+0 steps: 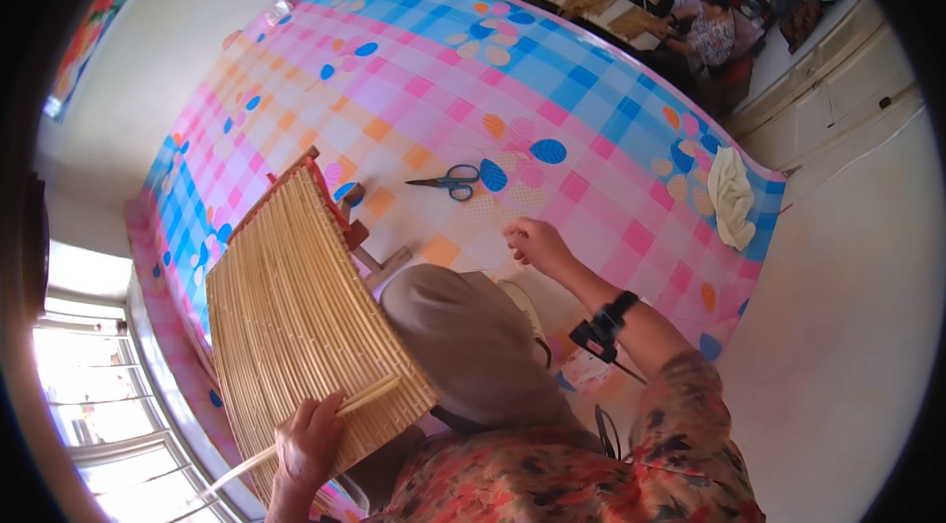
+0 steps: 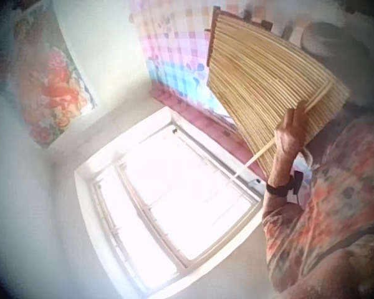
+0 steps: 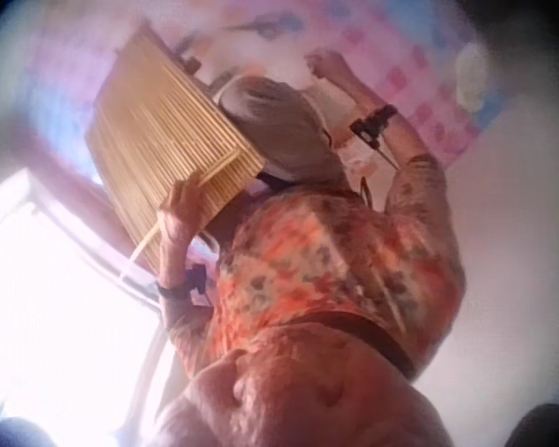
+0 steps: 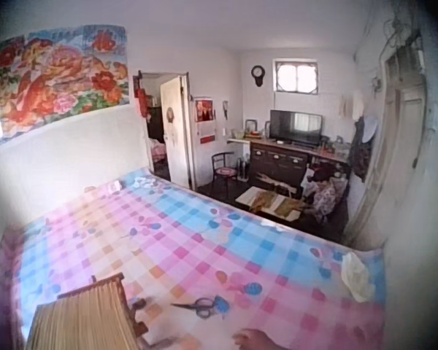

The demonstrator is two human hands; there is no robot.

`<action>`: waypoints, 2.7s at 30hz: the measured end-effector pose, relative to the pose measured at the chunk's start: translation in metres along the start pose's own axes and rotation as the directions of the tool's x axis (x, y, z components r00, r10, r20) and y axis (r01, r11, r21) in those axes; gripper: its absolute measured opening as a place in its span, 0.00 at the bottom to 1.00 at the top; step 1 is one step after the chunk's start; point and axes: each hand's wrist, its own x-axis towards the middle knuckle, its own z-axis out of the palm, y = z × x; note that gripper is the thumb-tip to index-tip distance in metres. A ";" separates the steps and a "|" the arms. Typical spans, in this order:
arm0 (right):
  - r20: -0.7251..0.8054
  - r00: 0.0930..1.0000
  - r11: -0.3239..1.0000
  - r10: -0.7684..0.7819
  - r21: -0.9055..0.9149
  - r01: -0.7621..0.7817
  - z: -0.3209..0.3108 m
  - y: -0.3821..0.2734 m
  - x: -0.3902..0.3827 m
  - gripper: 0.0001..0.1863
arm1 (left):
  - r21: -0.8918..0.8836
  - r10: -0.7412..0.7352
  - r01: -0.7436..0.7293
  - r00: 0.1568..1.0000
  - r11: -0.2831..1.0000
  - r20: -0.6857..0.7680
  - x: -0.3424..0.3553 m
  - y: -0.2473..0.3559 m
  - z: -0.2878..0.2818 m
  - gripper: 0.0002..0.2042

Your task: The person weaves together thin bamboo sticks by threading a white string through and around them while holding the sticks against a wooden frame.

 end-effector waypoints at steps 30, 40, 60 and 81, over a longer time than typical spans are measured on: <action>-0.091 0.986 0.394 -0.137 -0.919 -0.030 0.006 0.186 0.078 0.08 | 0.136 -0.082 0.072 0.994 0.988 0.067 -0.012 0.043 -0.019 0.24; -0.007 0.996 0.996 0.085 0.040 -0.084 0.010 0.014 0.036 0.05 | 0.104 0.037 -0.028 0.996 0.994 -0.083 -0.021 0.045 -0.021 0.22; 0.344 0.924 0.975 -0.164 0.197 0.100 0.047 -0.089 -0.114 0.10 | 0.276 -0.007 0.064 0.980 0.959 -0.201 -0.070 0.046 -0.003 0.16; -0.121 0.929 0.767 -0.349 -0.607 0.209 -0.014 0.019 -0.020 0.08 | 0.072 -0.031 0.033 0.999 0.997 -0.029 -0.007 0.034 -0.002 0.22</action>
